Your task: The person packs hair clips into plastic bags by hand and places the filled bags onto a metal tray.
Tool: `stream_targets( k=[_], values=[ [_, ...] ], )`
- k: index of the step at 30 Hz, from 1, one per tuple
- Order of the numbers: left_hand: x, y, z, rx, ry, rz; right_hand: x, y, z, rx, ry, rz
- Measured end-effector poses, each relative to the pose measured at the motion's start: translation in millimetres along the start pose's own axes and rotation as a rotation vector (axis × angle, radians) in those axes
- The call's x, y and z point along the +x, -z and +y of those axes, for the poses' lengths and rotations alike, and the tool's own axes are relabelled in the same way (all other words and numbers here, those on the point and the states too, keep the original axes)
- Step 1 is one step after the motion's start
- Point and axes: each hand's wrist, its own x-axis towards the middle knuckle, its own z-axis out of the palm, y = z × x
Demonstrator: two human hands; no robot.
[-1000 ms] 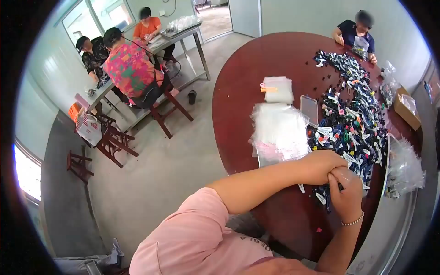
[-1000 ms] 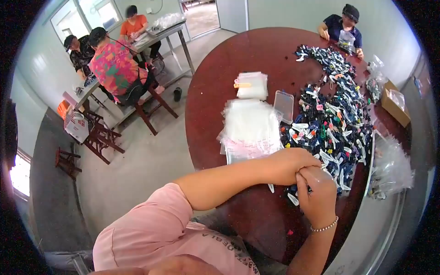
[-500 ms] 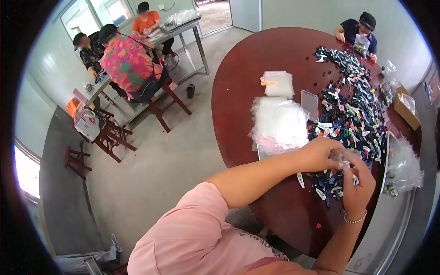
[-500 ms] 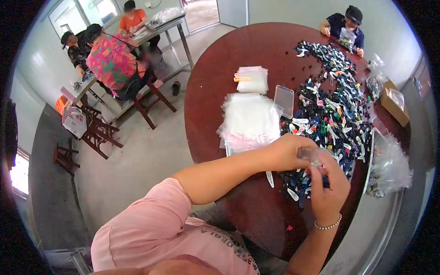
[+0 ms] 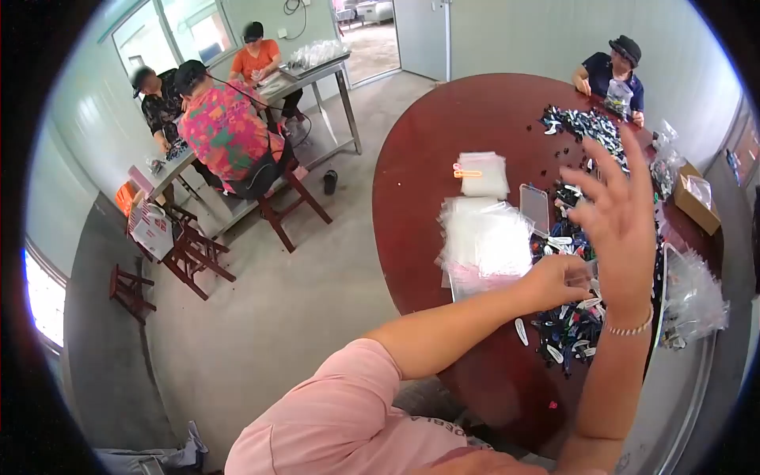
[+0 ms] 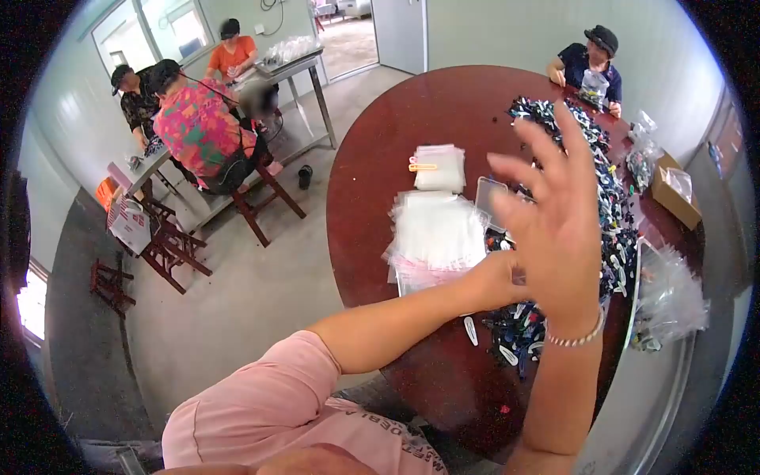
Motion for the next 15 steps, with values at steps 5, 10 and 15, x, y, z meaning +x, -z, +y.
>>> stream_targets(
  k=[5, 10, 15],
  values=[
    [7, 5, -21, -0.122, -0.065, 0.031, -17, -7, -5, 0.017, -0.146, -0.164],
    [2, 18, 15, -0.013, 0.100, 0.055, -79, 42, 14, -0.490, -0.086, -0.187],
    [3, 17, 17, 0.110, 0.191, 0.108, -169, 92, 5, -0.448, -0.587, 0.142]
  ],
)
